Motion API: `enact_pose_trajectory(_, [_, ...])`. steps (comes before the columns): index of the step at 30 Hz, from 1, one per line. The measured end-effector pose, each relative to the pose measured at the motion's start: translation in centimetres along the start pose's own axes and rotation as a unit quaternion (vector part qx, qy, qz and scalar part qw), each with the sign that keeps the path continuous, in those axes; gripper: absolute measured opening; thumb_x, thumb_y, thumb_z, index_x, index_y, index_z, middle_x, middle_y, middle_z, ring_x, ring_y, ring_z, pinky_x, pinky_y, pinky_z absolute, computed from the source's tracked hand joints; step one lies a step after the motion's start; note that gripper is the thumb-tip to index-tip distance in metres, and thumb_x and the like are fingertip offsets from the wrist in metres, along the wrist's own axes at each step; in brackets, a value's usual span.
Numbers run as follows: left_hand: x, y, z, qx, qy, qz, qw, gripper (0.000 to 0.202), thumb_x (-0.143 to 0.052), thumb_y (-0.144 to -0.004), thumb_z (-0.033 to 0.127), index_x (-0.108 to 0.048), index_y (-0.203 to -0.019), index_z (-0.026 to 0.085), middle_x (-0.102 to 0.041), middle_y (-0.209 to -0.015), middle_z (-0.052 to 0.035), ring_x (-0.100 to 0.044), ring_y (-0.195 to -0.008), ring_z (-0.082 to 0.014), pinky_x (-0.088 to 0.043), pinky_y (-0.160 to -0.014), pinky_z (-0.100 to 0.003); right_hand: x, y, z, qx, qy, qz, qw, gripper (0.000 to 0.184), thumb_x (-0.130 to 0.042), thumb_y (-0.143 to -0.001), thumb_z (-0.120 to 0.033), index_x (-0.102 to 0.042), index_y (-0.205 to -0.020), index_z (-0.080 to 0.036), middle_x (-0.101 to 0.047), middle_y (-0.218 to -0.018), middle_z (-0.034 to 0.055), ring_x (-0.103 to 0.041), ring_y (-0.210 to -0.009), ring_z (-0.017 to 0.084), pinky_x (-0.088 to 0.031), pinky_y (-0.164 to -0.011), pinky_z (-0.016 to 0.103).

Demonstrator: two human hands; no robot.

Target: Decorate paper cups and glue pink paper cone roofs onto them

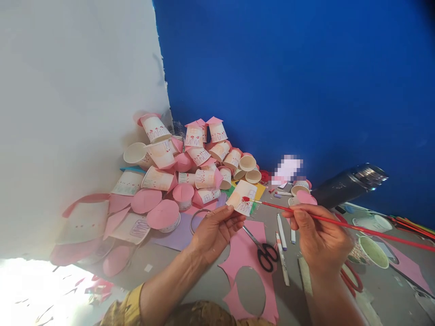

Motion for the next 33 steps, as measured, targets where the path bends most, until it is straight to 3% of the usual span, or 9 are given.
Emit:
enact_pose_trajectory(16, [0.07, 0.00, 0.01, 0.008, 0.010, 0.010, 1.000, 0.011, -0.065, -0.092, 0.011, -0.075, -0.091, 0.006, -0.078, -0.087, -0.0152, -0.075, -0.075, -0.0192, -0.062, -0.073, -0.028, 0.06, 0.04, -0.49, 0.021, 0.018, 0.002, 1.000, 0.013, -0.070, -0.093, -0.029, -0.075, -0.085, -0.021, -0.074, -0.066, -0.0006, -0.062, -0.046, 0.013, -0.050, -0.045, 0.026])
enact_pose_trajectory(26, [0.09, -0.01, 0.11, 0.004, 0.011, 0.020, 1.000, 0.008, -0.067, -0.090, 0.010, -0.073, -0.085, 0.008, -0.077, -0.082, -0.0141, -0.074, -0.074, -0.0192, -0.061, -0.073, -0.029, 0.50, 0.00, 0.30, -0.027, -0.024, 0.044, 0.998, 0.016, -0.074, -0.090, -0.034, -0.075, -0.083, -0.020, -0.074, -0.064, -0.0003, -0.060, -0.047, 0.012, -0.048, -0.045, 0.025])
enact_pose_trajectory(33, [-0.04, 0.11, 0.09, 0.006, 0.009, 0.028, 1.000, 0.011, -0.065, -0.091, 0.009, -0.074, -0.085, 0.006, -0.077, -0.083, -0.0145, -0.074, -0.073, -0.0199, -0.061, -0.072, -0.029, 0.36, -0.05, 0.23, -0.008, -0.008, 0.028, 1.000, 0.017, -0.072, -0.091, -0.035, -0.075, -0.083, -0.019, -0.075, -0.067, 0.0018, -0.062, -0.047, 0.014, -0.049, -0.044, 0.027])
Point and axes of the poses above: each hand's wrist, its own y-axis away from the middle knuckle, its own x-axis out of the back of the hand, z = x × y, the point moved 6 cm from there along -y, towards the middle knuckle
